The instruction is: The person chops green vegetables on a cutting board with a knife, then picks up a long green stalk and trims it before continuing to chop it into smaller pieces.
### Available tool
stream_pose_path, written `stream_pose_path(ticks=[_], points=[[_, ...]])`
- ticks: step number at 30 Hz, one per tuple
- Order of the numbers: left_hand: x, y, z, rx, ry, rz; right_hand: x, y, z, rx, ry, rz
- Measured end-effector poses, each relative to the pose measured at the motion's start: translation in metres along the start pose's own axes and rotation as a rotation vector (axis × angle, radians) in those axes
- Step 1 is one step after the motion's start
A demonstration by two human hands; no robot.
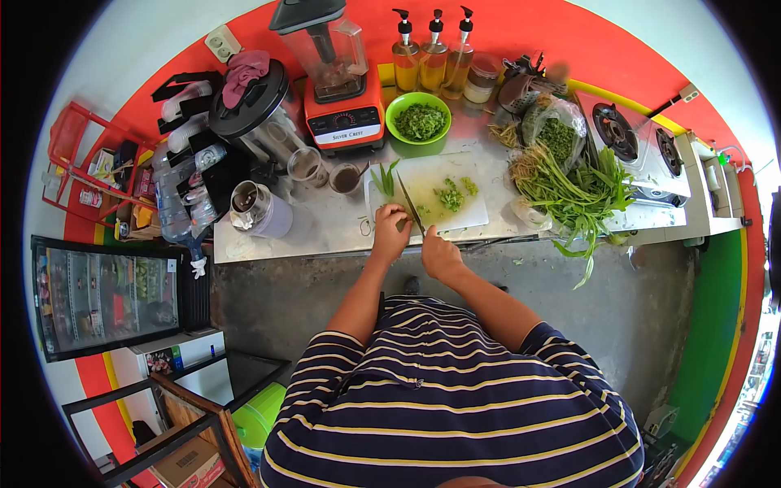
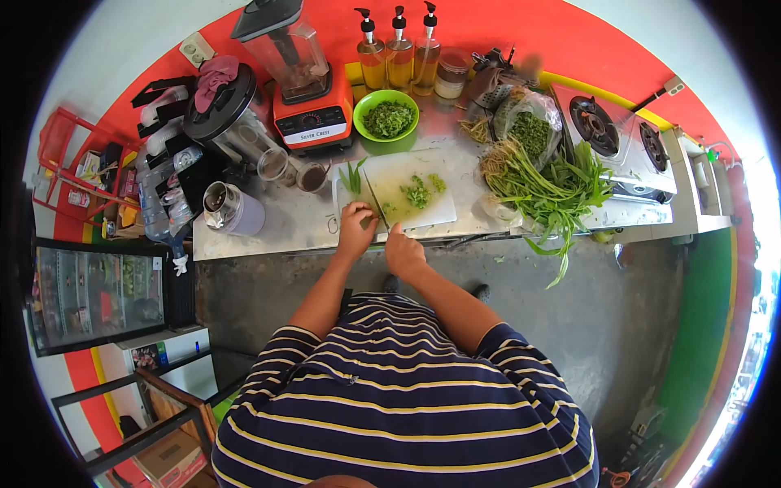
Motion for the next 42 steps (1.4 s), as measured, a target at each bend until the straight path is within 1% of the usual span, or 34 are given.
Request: stream_pose_path(ticks=[3, 5, 8, 11, 13, 15, 17, 19, 22, 24, 30, 32, 35, 37, 38, 40, 42], points=[[-0.002, 0.0, 0.001, 0.0, 0.013, 0.005, 0.014, 0.002, 0.004, 0.058, -0.022, -0.025], [-0.002, 0.001, 0.001, -0.004, 0.02, 0.009, 0.02, 0.002, 0.012, 0.029, -0.021, -0.006], [-0.007, 0.005, 0.004, -0.033, 0.035, 0.031, 0.012, 0.007, 0.018, 0.003, 0.005, -0.005], [-0.008, 0.008, 0.006, -0.067, 0.062, 0.046, -0.002, 0.009, 0.006, 0.017, 0.035, -0.039], [-0.005, 0.006, 0.007, -0.066, 0.029, 0.047, -0.005, 0.01, -0.002, 0.03, 0.038, -0.055], [-0.002, 0.002, 0.008, -0.074, 0.01, 0.07, -0.005, 0.011, -0.005, 0.082, -0.017, -0.076], [-0.001, -0.002, 0.011, -0.081, -0.003, 0.088, 0.004, 0.011, -0.001, 0.107, 0.008, -0.076], [0.0, -0.005, 0.013, -0.083, 0.024, 0.074, 0.011, 0.009, 0.004, 0.133, 0.029, -0.075], [0.0, -0.005, 0.014, -0.061, 0.028, 0.031, 0.009, 0.011, 0.012, 0.047, 0.002, -0.018], [-0.001, -0.005, 0.012, -0.054, 0.007, 0.02, 0.002, 0.013, 0.013, 0.105, 0.047, -0.058], [-0.002, -0.002, 0.008, -0.018, -0.023, -0.004, -0.005, 0.013, 0.001, 0.054, 0.051, -0.061], [-0.004, -0.002, 0.006, -0.003, -0.019, -0.014, -0.002, 0.011, 0.002, 0.069, 0.045, -0.038], [-0.004, -0.004, 0.004, 0.006, -0.07, -0.038, 0.011, 0.004, 0.006, 0.099, 0.047, 0.003], [-0.003, -0.006, 0.004, 0.025, -0.026, 0.045, 0.02, -0.002, 0.011, 0.114, 0.06, 0.034], [-0.002, -0.011, 0.004, 0.035, -0.032, 0.048, 0.022, -0.004, 0.014, 0.102, 0.064, 0.053], [-0.009, -0.004, -0.002, -0.213, -0.167, 0.249, 0.022, -0.007, 0.026, 0.092, 0.066, 0.086], [-0.012, -0.01, 0.002, -0.206, -0.199, 0.259, 0.02, -0.012, 0.035, 0.059, 0.156, 0.128]])
Point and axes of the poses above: each hand's wrist, its own x-axis towards the middle knuckle, its own z-axis out of the back of the hand, y = z × x, the point moved 2 cm from there along x, towards the middle knuckle, and after that the axes turned 14 degrees about -z, right-handed, at the moved point
